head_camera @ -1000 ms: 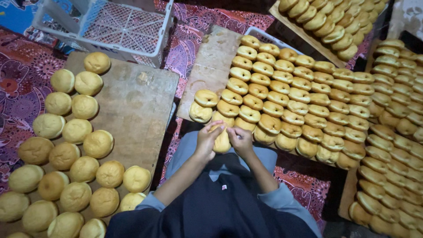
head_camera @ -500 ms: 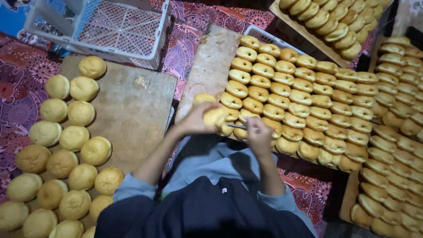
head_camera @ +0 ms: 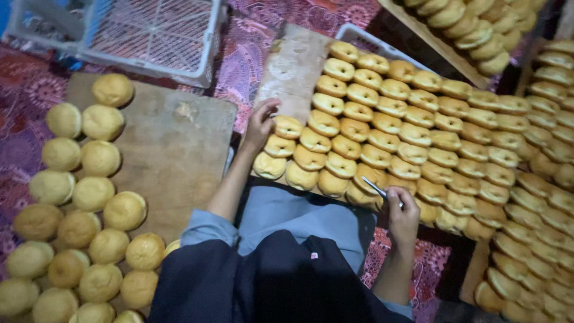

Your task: The person sits on a mat and uses a small metal tool to poke a hole in the center of each round bun. They pick up buns from a wooden board, puncture them, and place them onto a tray with other processed buns.

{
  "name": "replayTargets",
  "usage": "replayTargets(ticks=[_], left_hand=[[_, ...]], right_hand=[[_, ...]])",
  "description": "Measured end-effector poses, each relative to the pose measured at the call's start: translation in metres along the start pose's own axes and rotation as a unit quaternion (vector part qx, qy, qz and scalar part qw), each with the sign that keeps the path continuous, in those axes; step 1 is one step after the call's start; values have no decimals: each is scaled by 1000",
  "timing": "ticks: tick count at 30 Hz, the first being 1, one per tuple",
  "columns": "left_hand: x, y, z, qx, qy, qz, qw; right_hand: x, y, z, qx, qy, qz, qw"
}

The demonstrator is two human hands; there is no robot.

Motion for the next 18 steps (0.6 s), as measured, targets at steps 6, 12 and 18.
replayTargets(ticks=[6, 12, 18], left_hand=[[119, 166, 118, 460, -32, -250, 851], [187, 338, 136, 486, 195, -570, 634], [174, 352, 117, 498, 242, -556, 620]], right_hand=[[-3, -46, 19, -148, 49, 64, 986], [-9, -95, 30, -245, 140, 54, 958], [-51, -140, 43, -244, 185, 49, 951]])
Point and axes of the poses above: each hand's wrist, its own z-axis away from the middle knuckle, its own y-axis out of the back of the hand, x = y × z, the point moved 8 cm from there along -z, towards the middle knuckle, and after that the axes turned 8 degrees about z, right-handed, at the moved point
